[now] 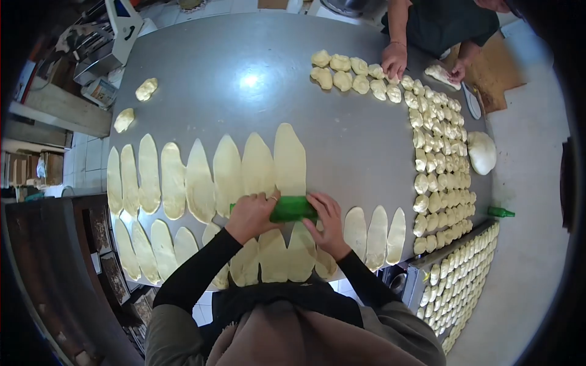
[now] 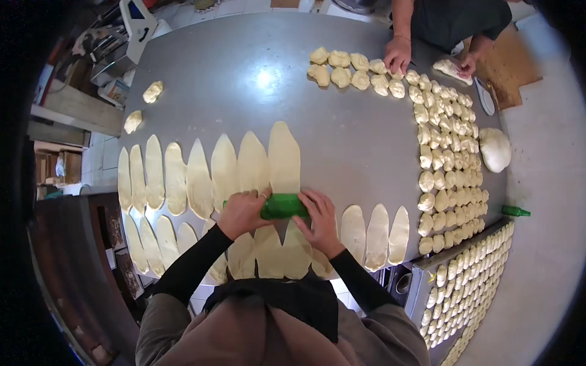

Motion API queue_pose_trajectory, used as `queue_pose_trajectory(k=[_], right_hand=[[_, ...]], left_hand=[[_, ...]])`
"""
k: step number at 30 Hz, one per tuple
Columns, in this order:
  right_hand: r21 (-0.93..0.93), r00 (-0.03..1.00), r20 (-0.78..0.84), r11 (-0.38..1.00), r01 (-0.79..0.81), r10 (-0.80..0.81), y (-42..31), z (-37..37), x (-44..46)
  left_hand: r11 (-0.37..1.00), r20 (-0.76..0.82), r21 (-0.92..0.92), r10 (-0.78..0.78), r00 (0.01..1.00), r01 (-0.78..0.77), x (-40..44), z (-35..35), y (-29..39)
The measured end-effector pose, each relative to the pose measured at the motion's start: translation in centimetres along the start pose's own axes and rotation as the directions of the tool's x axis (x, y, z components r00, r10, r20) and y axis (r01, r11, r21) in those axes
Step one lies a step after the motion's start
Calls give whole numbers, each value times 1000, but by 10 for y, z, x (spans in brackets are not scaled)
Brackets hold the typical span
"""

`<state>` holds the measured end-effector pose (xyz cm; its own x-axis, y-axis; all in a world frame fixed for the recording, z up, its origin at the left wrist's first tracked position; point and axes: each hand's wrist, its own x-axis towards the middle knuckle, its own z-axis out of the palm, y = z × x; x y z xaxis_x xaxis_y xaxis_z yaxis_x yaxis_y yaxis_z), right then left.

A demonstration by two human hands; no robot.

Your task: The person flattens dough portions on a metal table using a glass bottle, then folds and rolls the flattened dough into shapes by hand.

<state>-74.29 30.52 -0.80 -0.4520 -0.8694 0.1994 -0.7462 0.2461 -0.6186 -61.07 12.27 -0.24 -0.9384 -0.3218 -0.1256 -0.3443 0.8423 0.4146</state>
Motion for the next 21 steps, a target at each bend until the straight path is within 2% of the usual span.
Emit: queue_pose_trajectory(k=[1,3,5,6,7,8,9,10,11,12,13,14,16,18,20,21], right_hand=[[-1,1000,4,1000,24,-24,-3,-7,-7],[390,982,-33,907,-159,186,-10,-17,-12],[528,947,-151,833,-165,283,-23,-23,3],[539,955,-137,829,-150,262,-24,-22,11],[637,946,-106,752,-172,307,-24,-20,22],[722,934,-65,663,-198,350,-28,-16,33],[729,939,-40,652,-206,341,-37,-9,47],[735,945,-12,643,-213,327,-46,0,65],[737,954,10,643,-210,301,-51,11,83],[746,982,68,644,-168,177,-56,24,102],[758,991,124,639,-127,50,-64,39,123],[752,990,141,648,-120,20,-76,53,146],[768,984,169,633,-95,-57,-92,89,199],[661,987,144,749,-37,-78,-107,126,252],[510,965,3,831,223,-261,-119,168,304],[457,969,44,867,198,-245,-127,184,327]], left_hand=[[998,42,-68,9,999,-6,-10,-6,1],[979,123,-204,22,992,4,-33,-21,1],[886,82,-453,-74,994,103,-71,-54,-12],[886,70,-447,-102,992,123,-91,-65,-22],[807,-202,-584,-41,979,-86,-111,-76,-33],[698,-466,-640,-22,885,-320,-128,-85,-40],[705,-473,-639,-43,880,-309,-137,-103,-41],[338,-425,-817,194,884,-467,-144,-130,-44],[-90,-454,-883,416,788,-461,-153,-161,-45],[-481,-550,-826,569,611,-294,-167,-192,-42],[-572,-756,-643,370,540,-509,-168,-219,-14],[-560,-765,-634,350,540,-534,-174,-222,-12],[-630,-850,-505,483,211,-590,-185,-226,-18],[-711,-817,-385,559,-142,-588,-199,-228,-32],[-697,-837,-366,536,-109,-617,-205,-233,-51],[-688,-848,-363,523,-82,-628,-218,-233,-58]])
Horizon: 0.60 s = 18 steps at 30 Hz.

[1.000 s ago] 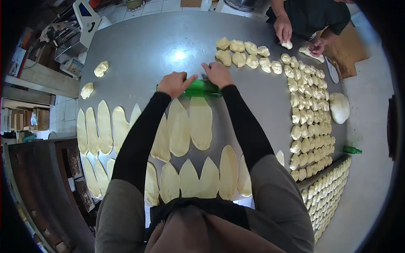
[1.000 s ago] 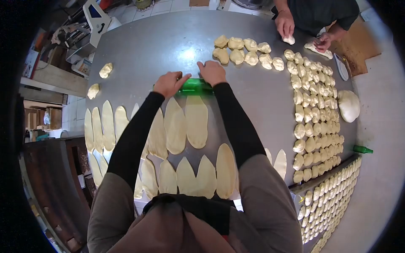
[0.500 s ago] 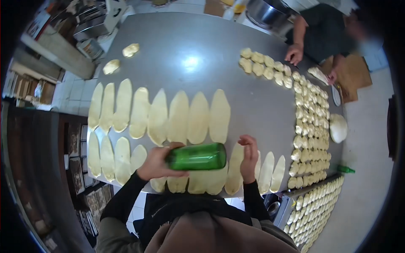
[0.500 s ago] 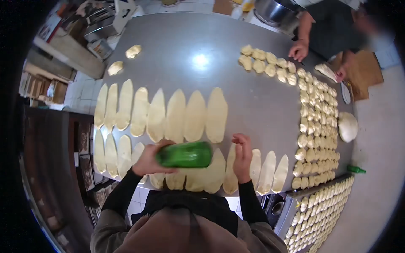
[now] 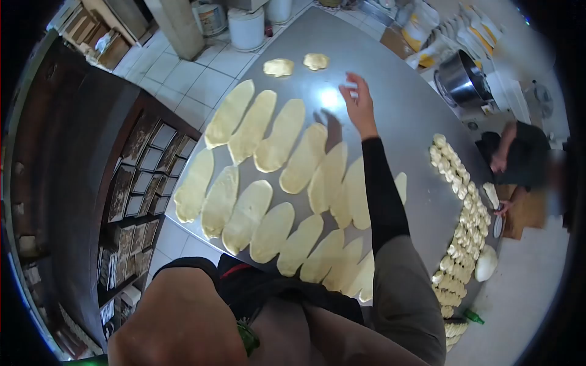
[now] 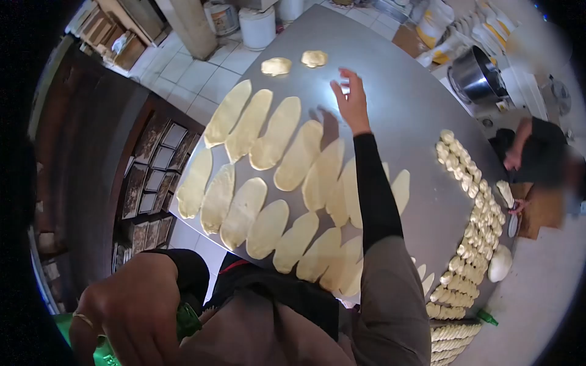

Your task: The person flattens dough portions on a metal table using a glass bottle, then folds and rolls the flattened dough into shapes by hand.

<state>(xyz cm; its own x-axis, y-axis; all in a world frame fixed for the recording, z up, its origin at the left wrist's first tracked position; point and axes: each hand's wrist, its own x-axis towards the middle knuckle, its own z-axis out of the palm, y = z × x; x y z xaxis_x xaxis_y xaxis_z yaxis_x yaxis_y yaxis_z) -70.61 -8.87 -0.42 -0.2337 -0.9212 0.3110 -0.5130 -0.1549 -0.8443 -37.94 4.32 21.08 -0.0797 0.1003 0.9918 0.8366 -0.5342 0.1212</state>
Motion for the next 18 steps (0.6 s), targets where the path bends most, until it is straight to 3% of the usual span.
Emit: queue_pose_trajectory(k=[3,4,7,13,17,18], right_hand=[[-143,997,-20,988,65,-69,24,46,60],[-290,994,-18,952,97,-107,31,59,73],[-683,976,19,710,172,-218,46,87,99],[-583,971,223,785,208,-92,53,104,115],[-471,947,305,880,59,100,24,98,122],[-406,955,296,904,135,-10,17,103,121]], left_hand=[[999,-92,34,-7,996,10,-9,1,28],[999,-121,41,-8,993,13,-12,0,33],[999,-202,48,-8,979,18,-23,2,61],[999,-338,26,-8,941,18,-32,-18,87],[1000,-400,-17,-19,916,14,-40,-45,105],[1000,-415,-24,-22,910,13,-42,-45,115]])
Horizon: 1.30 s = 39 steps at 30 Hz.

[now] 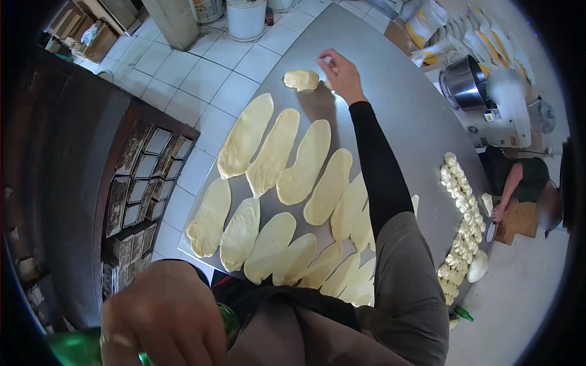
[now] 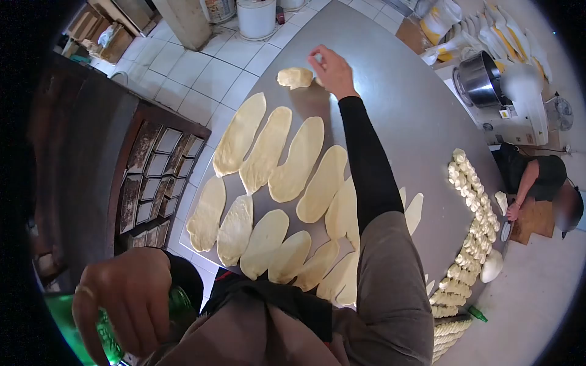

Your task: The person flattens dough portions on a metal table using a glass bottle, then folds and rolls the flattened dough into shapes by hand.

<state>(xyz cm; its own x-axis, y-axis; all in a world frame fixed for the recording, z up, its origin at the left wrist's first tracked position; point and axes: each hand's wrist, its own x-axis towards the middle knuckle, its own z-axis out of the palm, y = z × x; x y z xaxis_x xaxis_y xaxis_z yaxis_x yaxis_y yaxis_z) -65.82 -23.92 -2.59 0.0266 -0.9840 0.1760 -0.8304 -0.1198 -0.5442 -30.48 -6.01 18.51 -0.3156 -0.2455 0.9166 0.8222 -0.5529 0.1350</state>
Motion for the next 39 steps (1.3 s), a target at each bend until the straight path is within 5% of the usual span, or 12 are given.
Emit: queue_pose_trajectory(k=[2,5,7,9,11,12,14,15,20,24,34,39], right_hand=[[39,995,-62,996,84,-82,-16,13,-4],[-187,978,36,960,208,-205,-31,20,-16],[-159,986,162,986,54,-28,-44,7,-23],[-151,947,280,982,-115,154,-57,-6,-41],[163,973,186,973,-165,134,-58,-31,-82],[151,975,171,974,-170,143,-56,-47,-108],[567,972,156,789,-235,178,-54,-81,-167],[606,977,110,766,-213,184,-52,-97,-197],[668,880,-60,674,-314,470,-25,-167,-350],[711,764,-159,610,-351,625,-5,-209,-458],[860,616,-269,473,-192,740,28,-273,-626],[729,663,-295,611,-309,688,91,-274,-650]], left_hand=[[1000,-39,-17,-11,999,10,2,-10,6],[999,-88,-27,-27,996,25,9,-18,13],[1000,-91,-15,-24,996,23,8,-2,25],[993,129,-73,-84,988,94,4,26,59],[987,165,-89,-114,980,130,9,34,51],[982,197,-95,-144,970,165,13,37,46],[967,260,-103,-201,945,234,18,43,31],[958,291,-102,-229,929,268,20,46,23],[915,413,-66,-338,846,398,33,65,-39],[921,556,-186,-188,810,341,58,74,-123],[857,587,-245,-241,773,454,85,115,-286],[875,548,-294,-176,818,385,78,131,-351]])
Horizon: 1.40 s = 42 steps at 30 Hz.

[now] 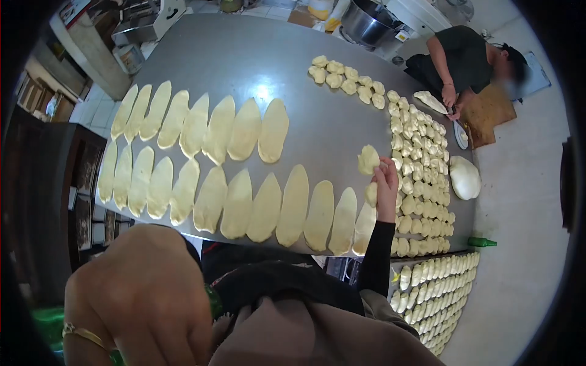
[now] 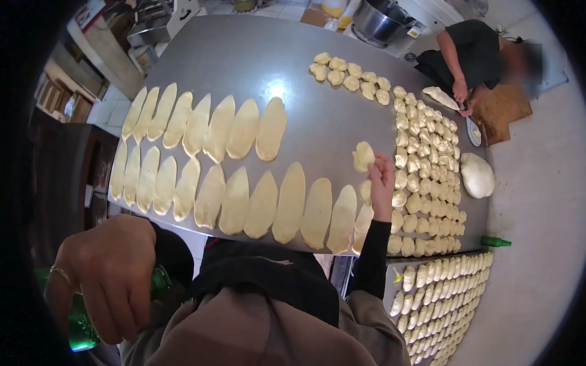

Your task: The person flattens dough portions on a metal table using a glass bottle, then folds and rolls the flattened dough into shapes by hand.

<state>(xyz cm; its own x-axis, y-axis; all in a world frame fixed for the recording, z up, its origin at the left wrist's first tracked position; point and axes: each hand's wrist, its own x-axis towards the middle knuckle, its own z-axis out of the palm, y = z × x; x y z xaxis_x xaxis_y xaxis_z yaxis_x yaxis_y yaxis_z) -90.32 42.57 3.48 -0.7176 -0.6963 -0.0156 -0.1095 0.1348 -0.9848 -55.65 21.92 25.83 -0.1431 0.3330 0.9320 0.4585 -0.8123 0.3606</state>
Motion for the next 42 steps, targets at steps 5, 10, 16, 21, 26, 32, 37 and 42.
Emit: queue_pose_trajectory(k=[5,10,16,21,26,32,37,42], right_hand=[[-573,963,86,778,257,-255,-7,32,13],[-441,966,83,860,256,-245,14,40,10],[-333,986,97,929,162,-138,15,33,-9],[-340,979,96,918,204,-182,17,34,-14],[-280,995,86,958,69,-46,12,36,-25],[13,987,145,998,67,-68,7,58,3],[187,982,188,982,-39,3,38,95,46],[-557,976,161,802,215,-150,59,94,64]], left_hand=[[995,-79,87,58,995,-51,18,12,-33],[980,-173,172,134,976,-104,29,15,-53],[968,-302,187,217,928,-165,31,18,-74],[991,-264,115,94,960,-66,17,12,-52],[997,-240,79,35,970,-16,0,22,-37],[998,-183,57,-18,983,29,-21,32,-24],[997,-190,-30,-70,979,66,-25,21,-17],[986,-476,70,-98,874,149,-56,31,7]])
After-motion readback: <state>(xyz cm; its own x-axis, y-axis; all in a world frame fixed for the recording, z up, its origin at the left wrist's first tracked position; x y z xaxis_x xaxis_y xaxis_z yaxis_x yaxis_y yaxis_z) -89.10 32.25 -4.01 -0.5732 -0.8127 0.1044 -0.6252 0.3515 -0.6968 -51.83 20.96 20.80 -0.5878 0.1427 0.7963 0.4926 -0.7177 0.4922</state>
